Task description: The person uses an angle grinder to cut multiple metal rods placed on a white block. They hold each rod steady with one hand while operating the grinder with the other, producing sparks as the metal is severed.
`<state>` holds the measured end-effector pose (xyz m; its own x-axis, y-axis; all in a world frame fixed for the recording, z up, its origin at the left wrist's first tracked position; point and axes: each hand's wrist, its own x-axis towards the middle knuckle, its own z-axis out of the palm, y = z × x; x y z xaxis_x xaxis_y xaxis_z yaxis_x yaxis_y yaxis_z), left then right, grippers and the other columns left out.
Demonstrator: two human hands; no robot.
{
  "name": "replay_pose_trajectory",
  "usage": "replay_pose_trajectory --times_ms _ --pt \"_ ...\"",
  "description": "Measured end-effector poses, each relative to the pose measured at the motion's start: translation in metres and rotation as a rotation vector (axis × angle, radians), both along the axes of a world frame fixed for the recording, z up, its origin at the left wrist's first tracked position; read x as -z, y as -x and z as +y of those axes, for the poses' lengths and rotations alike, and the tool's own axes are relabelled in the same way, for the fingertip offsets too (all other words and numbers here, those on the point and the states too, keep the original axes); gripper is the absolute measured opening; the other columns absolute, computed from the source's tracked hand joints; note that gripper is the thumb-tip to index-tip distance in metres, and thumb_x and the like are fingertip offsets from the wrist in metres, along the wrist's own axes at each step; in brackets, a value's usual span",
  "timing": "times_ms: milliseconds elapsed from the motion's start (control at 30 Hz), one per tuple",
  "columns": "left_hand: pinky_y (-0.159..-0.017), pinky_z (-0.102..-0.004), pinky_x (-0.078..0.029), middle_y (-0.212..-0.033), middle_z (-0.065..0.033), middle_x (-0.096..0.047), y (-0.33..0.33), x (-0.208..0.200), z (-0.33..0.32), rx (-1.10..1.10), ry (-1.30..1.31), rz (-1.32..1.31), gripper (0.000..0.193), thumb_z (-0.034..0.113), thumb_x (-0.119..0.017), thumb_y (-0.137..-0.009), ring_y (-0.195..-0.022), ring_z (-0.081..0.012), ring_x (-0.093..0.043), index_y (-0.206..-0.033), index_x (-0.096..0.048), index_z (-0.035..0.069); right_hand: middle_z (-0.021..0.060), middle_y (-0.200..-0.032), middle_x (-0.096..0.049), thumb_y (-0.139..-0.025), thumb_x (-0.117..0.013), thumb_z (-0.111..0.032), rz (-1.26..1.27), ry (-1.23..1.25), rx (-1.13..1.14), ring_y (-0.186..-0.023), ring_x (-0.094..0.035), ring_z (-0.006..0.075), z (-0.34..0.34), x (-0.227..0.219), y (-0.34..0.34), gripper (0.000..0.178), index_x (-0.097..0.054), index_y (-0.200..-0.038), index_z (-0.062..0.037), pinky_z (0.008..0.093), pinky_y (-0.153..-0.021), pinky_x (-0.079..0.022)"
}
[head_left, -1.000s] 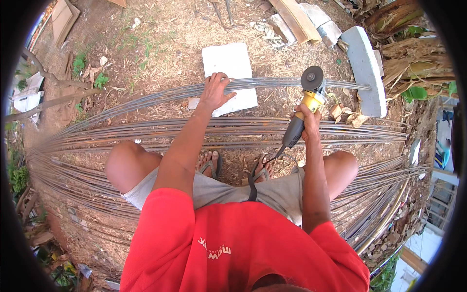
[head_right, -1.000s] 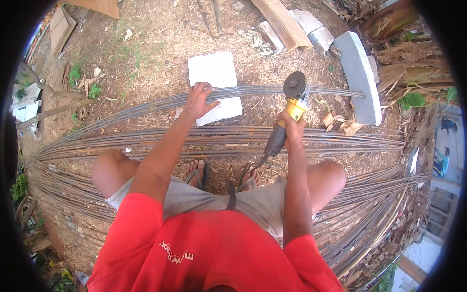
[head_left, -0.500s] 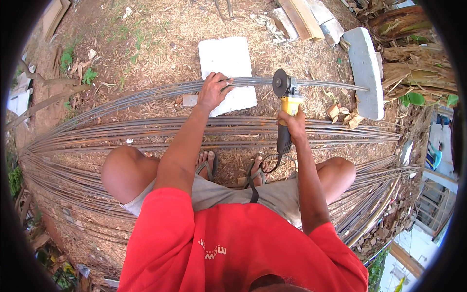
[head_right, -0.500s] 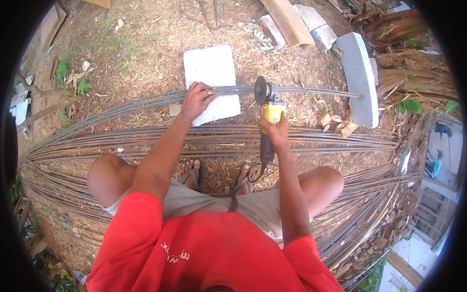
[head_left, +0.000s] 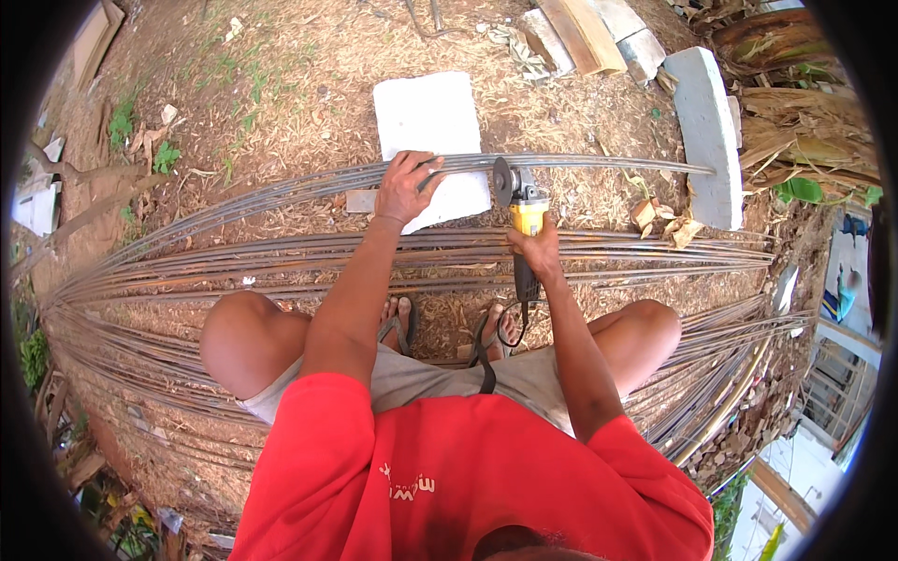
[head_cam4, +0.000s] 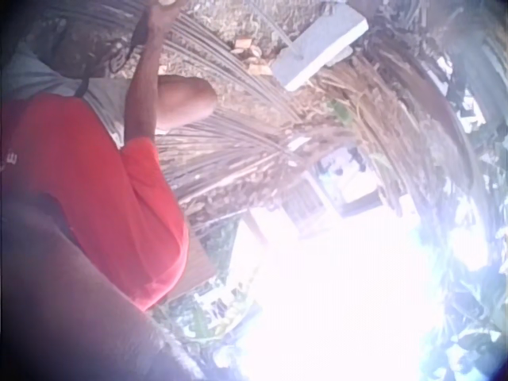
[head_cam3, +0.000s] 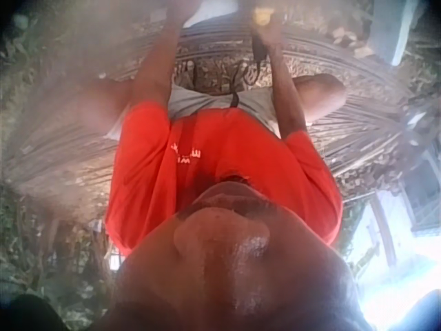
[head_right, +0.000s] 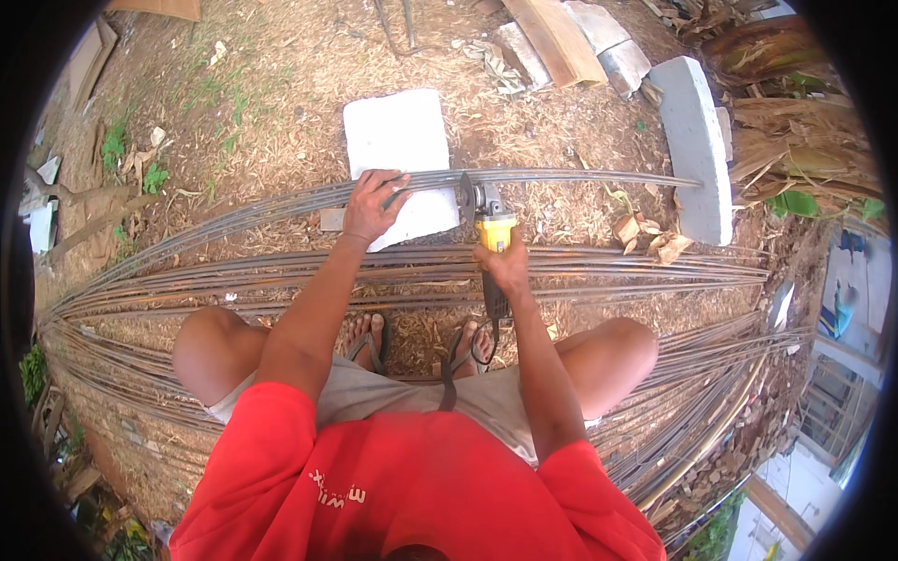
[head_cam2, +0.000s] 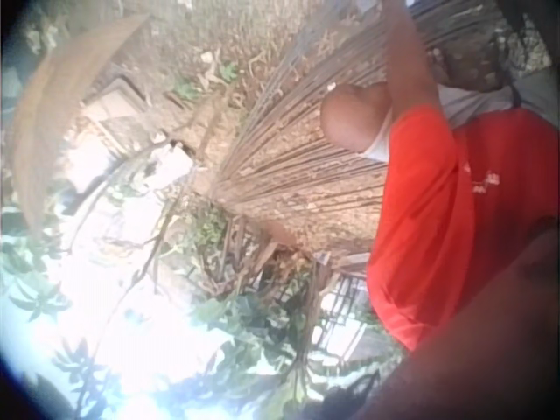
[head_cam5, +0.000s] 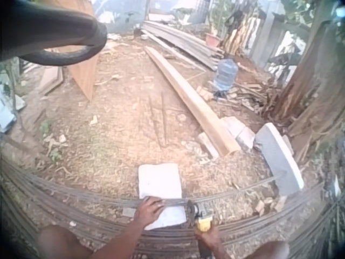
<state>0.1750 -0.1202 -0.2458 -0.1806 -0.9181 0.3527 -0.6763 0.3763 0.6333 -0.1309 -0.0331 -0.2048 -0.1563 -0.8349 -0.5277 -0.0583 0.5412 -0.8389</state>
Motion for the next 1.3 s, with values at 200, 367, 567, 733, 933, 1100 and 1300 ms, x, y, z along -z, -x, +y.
replay_pose_trajectory --times_ms 200,367,567,733,933,1100,1300 --pt "-0.105 -0.0419 -0.06 -0.127 -0.0027 -0.077 0.0 0.0 0.0 -0.009 -0.016 -0.003 0.03 0.029 -0.087 -0.097 -0.121 -0.0266 -0.067 -0.123 -0.087 0.015 0.0072 -0.097 -0.071 -0.086 -0.084 0.001 -0.015 -0.01 0.038 -0.074 -0.066 0.0145 0.002 0.002 -0.006 0.052 -0.057 -0.131 0.0023 0.0306 -0.061 -0.055" --pt "-0.105 -0.0419 -0.061 -0.128 -0.0023 -0.077 0.0 0.0 0.0 -0.015 -0.016 -0.012 0.031 0.031 -0.087 -0.097 -0.121 -0.0263 -0.067 -0.124 -0.087 0.015 0.0059 -0.095 -0.071 -0.086 -0.082 -0.001 0.034 -0.031 0.037 -0.073 -0.066 0.0134 0.002 0.004 -0.008 0.05 -0.059 -0.13 0.0018 0.0301 -0.061 -0.055" --pt "-0.105 -0.0415 -0.061 -0.127 -0.0035 -0.077 0.001 -0.001 0.0 -0.01 -0.01 -0.016 0.032 0.03 -0.088 -0.097 -0.121 -0.0259 -0.067 -0.124 -0.087 0.015 0.0064 -0.096 -0.072 -0.086 -0.083 -0.002 0.067 0.008 0.023 -0.074 -0.067 0.0147 0.005 0.007 -0.007 0.05 -0.059 -0.13 0.002 0.0309 -0.062 -0.056" --pt "-0.105 -0.0415 -0.061 -0.126 -0.0038 -0.077 0.0 -0.002 0.0 -0.012 -0.012 -0.018 0.032 0.03 -0.088 -0.096 -0.12 -0.0259 -0.067 -0.124 -0.087 0.014 0.0073 -0.096 -0.072 -0.086 -0.083 -0.002 0.054 0.053 0.013 -0.074 -0.068 0.0159 0.006 0.011 -0.007 0.05 -0.059 -0.13 0.0026 0.0318 -0.063 -0.058" --pt "-0.105 -0.0414 -0.061 -0.126 -0.0019 -0.077 0.001 -0.002 0.0 -0.018 -0.033 -0.041 0.031 0.031 -0.087 -0.097 -0.121 -0.0254 -0.067 -0.124 -0.087 0.015 0.0077 -0.096 -0.073 -0.085 -0.083 -0.001 0.056 0.03 0.018 -0.075 -0.068 0.0155 0.005 0.006 -0.008 0.05 -0.06 -0.129 0.0037 0.0318 -0.063 -0.057" --pt "-0.105 -0.0413 -0.061 -0.126 -0.001 -0.077 0.0 -0.002 0.0 -0.023 -0.008 -0.029 0.031 0.032 -0.087 -0.097 -0.12 -0.0249 -0.067 -0.124 -0.087 0.016 0.0074 -0.096 -0.073 -0.085 -0.083 -0.001 0.048 0.027 0.033 -0.076 -0.067 0.0152 0.006 0.006 -0.009 0.052 -0.061 -0.131 0.0045 0.032 -0.063 -0.056" --pt "-0.103 -0.041 -0.062 -0.125 -0.0009 -0.077 0.001 -0.004 0.001 -0.025 -0.004 -0.005 0.03 0.03 -0.088 -0.096 -0.119 -0.0252 -0.068 -0.123 -0.087 0.016 0.0079 -0.101 -0.074 -0.086 -0.086 -0.002 0.109 0.081 -0.007 -0.08 -0.069 0.0161 0.008 0.028 -0.003 0.052 -0.061 -0.131 0.0029 0.0327 -0.067 -0.059"
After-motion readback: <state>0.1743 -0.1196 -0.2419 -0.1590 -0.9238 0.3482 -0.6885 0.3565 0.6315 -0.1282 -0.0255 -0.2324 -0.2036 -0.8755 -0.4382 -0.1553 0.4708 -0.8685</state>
